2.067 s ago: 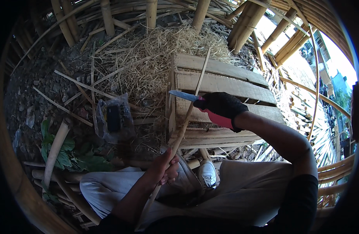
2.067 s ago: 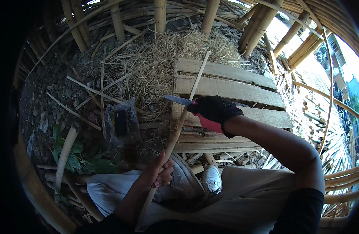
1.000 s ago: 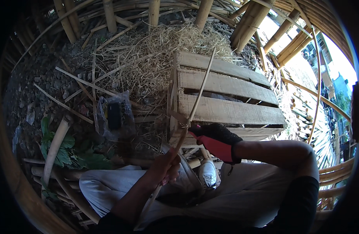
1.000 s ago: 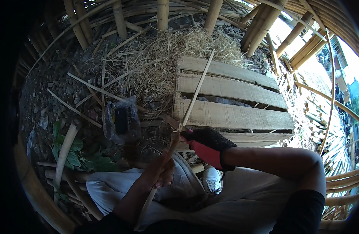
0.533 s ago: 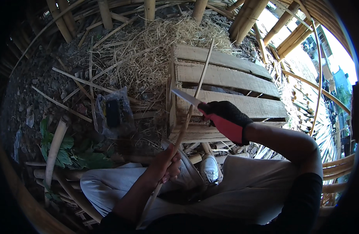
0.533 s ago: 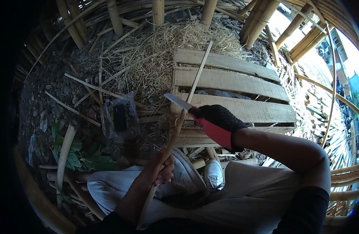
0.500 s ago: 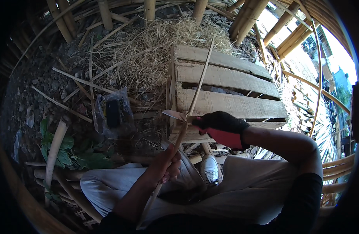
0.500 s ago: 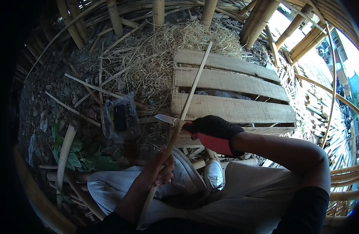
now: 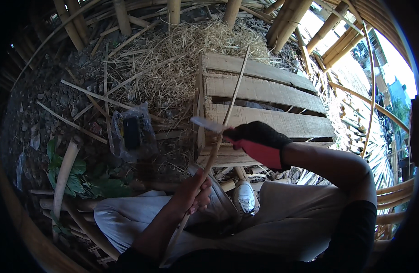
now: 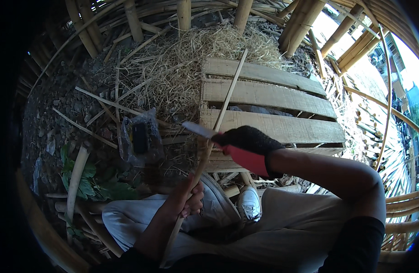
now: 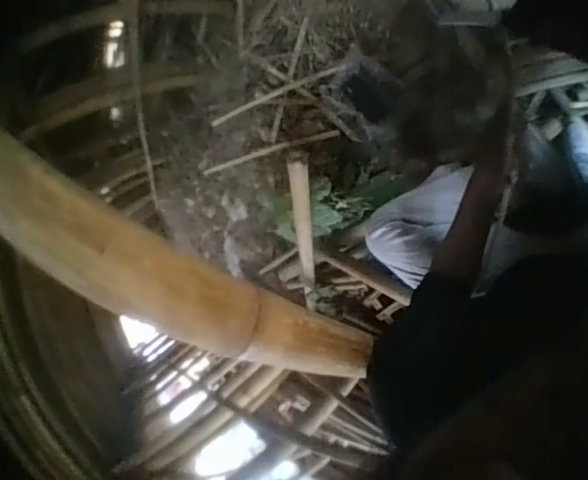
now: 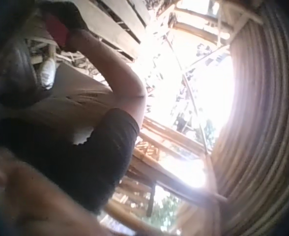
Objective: The person sits on the ground and uses a knife to shave a thin bamboo stick, repeatedly scraping along its length to remove the outer layer. The person holds the stick with one hand and the knife with the other, working over a wooden pallet.
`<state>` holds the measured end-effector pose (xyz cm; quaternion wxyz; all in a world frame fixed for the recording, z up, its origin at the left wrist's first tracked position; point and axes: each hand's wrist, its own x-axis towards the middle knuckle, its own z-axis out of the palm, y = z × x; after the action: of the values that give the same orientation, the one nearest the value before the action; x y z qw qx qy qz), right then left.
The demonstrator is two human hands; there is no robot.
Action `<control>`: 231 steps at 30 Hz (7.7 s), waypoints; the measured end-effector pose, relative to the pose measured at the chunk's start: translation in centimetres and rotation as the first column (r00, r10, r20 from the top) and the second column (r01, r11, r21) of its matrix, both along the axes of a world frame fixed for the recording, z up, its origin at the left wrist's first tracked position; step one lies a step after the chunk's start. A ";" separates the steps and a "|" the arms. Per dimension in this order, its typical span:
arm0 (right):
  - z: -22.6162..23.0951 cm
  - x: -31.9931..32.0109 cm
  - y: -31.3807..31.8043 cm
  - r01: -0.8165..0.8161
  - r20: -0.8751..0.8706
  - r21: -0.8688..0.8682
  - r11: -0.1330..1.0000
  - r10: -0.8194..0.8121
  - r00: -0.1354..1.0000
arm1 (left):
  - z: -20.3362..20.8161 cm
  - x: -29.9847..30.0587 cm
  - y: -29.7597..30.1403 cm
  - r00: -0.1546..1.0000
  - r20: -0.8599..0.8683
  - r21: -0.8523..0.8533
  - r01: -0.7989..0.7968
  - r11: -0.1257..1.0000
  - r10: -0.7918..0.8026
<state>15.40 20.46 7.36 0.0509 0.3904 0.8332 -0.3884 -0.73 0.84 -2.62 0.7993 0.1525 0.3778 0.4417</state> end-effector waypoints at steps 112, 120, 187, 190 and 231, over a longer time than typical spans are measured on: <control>1.4 2.0 1.1 -0.032 0.105 0.230 0.973 0.007 0.994 | 0.4 0.8 0.6 0.997 0.064 -0.063 0.042 0.997 -0.038; 5.3 -0.8 2.5 0.158 0.294 -0.042 0.987 -0.139 0.946 | 0.6 0.6 0.0 0.998 0.062 -0.098 0.015 0.995 -0.009; 3.3 1.2 5.6 -0.033 0.078 0.302 0.953 0.010 0.997 | 1.3 1.1 0.1 0.999 0.043 -0.138 -0.010 0.990 0.016; 1.6 1.8 3.6 -0.327 0.205 0.383 0.864 0.266 0.942 | 1.4 1.1 0.1 1.000 0.008 -0.145 -0.023 0.989 0.024; 4.1 -0.8 0.6 -0.322 0.507 0.191 0.927 0.188 0.841 | 0.1 1.1 0.6 0.999 0.042 -0.083 0.030 0.996 -0.026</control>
<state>14.58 21.05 11.50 0.2540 0.3622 0.8838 -0.1523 0.37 1.40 -2.55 0.8188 0.1151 0.3772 0.4172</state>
